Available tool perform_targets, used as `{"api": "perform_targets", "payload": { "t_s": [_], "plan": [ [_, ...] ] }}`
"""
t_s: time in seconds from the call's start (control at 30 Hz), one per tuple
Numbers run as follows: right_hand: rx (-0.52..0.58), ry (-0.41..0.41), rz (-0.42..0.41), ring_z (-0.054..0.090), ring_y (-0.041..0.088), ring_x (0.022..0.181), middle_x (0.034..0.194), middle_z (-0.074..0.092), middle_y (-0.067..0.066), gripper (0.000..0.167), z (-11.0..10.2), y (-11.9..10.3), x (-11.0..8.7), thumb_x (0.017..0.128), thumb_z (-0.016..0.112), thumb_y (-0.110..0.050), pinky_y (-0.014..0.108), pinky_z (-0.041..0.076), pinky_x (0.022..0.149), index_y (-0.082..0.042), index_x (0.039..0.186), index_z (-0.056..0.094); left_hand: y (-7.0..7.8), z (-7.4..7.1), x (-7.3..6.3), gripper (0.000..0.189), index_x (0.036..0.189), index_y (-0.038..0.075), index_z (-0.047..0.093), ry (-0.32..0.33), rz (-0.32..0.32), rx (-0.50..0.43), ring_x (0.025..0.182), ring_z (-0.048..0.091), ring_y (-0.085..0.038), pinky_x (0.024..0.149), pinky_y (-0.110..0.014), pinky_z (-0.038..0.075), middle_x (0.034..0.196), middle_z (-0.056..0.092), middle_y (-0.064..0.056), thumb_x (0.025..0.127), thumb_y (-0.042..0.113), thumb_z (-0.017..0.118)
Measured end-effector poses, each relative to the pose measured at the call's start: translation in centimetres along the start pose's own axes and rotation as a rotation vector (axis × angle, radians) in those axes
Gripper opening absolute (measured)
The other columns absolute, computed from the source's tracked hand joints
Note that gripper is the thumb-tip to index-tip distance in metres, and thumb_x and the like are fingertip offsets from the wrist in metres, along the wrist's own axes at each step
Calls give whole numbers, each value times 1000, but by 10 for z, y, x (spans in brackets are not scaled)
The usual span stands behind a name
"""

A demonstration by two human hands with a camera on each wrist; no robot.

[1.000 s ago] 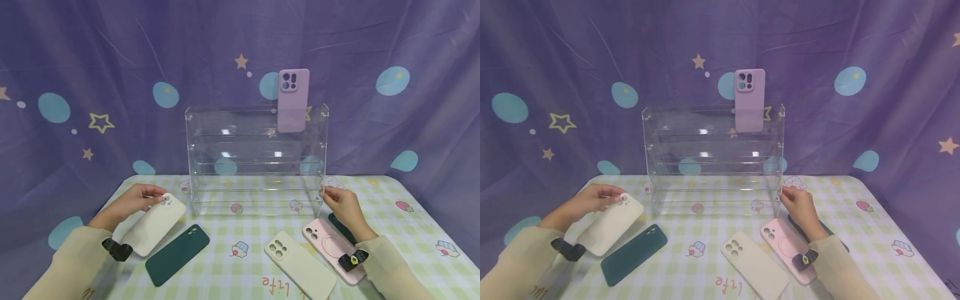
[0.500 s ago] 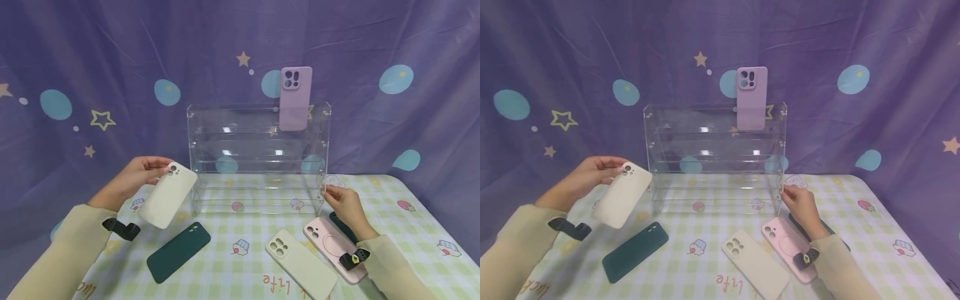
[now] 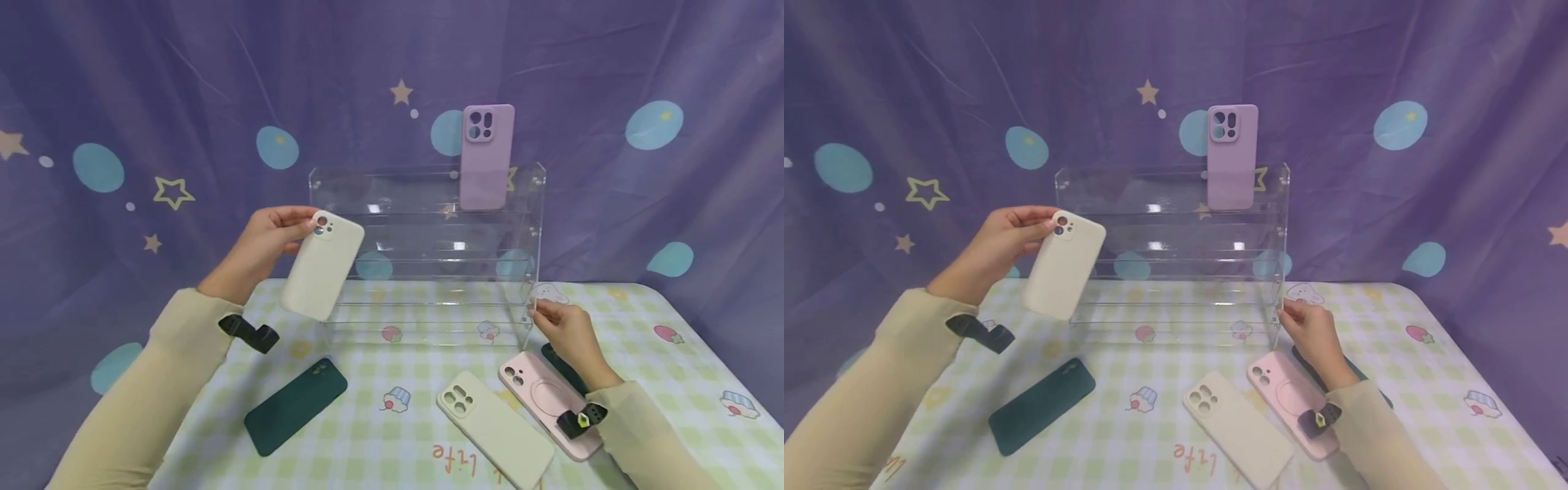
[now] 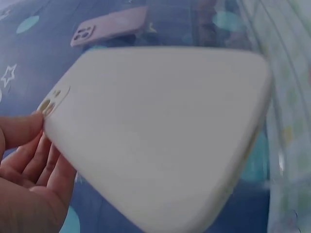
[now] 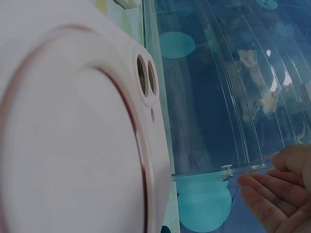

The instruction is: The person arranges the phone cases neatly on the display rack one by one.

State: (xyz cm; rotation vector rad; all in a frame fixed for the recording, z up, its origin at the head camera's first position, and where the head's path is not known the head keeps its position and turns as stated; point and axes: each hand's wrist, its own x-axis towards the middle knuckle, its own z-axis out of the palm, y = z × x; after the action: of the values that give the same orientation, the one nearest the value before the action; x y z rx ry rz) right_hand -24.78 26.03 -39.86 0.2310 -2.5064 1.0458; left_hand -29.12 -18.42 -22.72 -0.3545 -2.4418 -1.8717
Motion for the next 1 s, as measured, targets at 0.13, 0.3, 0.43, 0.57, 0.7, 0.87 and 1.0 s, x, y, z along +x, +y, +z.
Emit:
{"api": "perform_targets", "payload": {
  "t_s": [0.13, 0.3, 0.43, 0.57, 0.7, 0.87, 1.0],
  "plan": [
    [10, -7, 10, 66, 39, 89, 101, 66, 27, 32, 2, 1, -1, 92, 61, -10, 43, 55, 71, 12, 115, 61, 14, 14, 14, 35, 124, -3, 56, 52, 3, -93, 82, 63, -4, 66, -22, 52, 86, 68, 12, 92, 9, 61],
    [2, 2, 4, 66, 39, 88, 101, 67, 27, 32, 3, 1, -1, 92, 61, -9, 43, 56, 71, 12, 115, 61, 28, 27, 31, 29, 118, -3, 60, 116, 34, -194, 75, 62, -5, 61, -21, 51, 81, 68, 9, 91, 4, 60],
    [-3, 14, -5, 67, 39, 88, 101, 66, 28, 32, 1, 0, 0, 91, 62, -9, 44, 55, 70, 12, 115, 61, 43, 33, 45, 27, 117, -1, 61, 156, 57, -255, 75, 61, -6, 60, -20, 51, 83, 67, 7, 91, 5, 60],
    [2, 12, -1, 67, 39, 88, 101, 66, 27, 32, 1, 2, 0, 91, 62, -9, 43, 55, 71, 12, 115, 61, 59, 37, 60, 28, 120, 0, 61, 210, 62, -300, 78, 60, -10, 61, -20, 51, 91, 65, 3, 92, 7, 59],
    [4, 7, 0, 67, 38, 88, 100, 67, 27, 31, 2, 3, 0, 92, 61, -10, 43, 55, 71, 12, 114, 61, 73, 39, 74, 27, 118, 3, 63, 271, 50, -357, 80, 61, -12, 60, -21, 52, 97, 65, -1, 92, 8, 60],
    [4, 7, 4, 66, 39, 89, 101, 66, 28, 33, 2, 4, 1, 92, 61, -10, 43, 55, 71, 13, 116, 60, 88, 40, 93, 23, 114, 6, 67, 345, 40, -447, 80, 61, -12, 63, -23, 52, 99, 66, -3, 91, 7, 60],
    [13, 4, 13, 66, 39, 90, 103, 65, 28, 34, 2, 3, 2, 92, 61, -10, 41, 56, 71, 13, 116, 59, 98, 38, 108, 22, 111, 5, 69, 386, 51, -572, 76, 61, -12, 60, -23, 51, 96, 67, -4, 91, 4, 61]
  ]
}}
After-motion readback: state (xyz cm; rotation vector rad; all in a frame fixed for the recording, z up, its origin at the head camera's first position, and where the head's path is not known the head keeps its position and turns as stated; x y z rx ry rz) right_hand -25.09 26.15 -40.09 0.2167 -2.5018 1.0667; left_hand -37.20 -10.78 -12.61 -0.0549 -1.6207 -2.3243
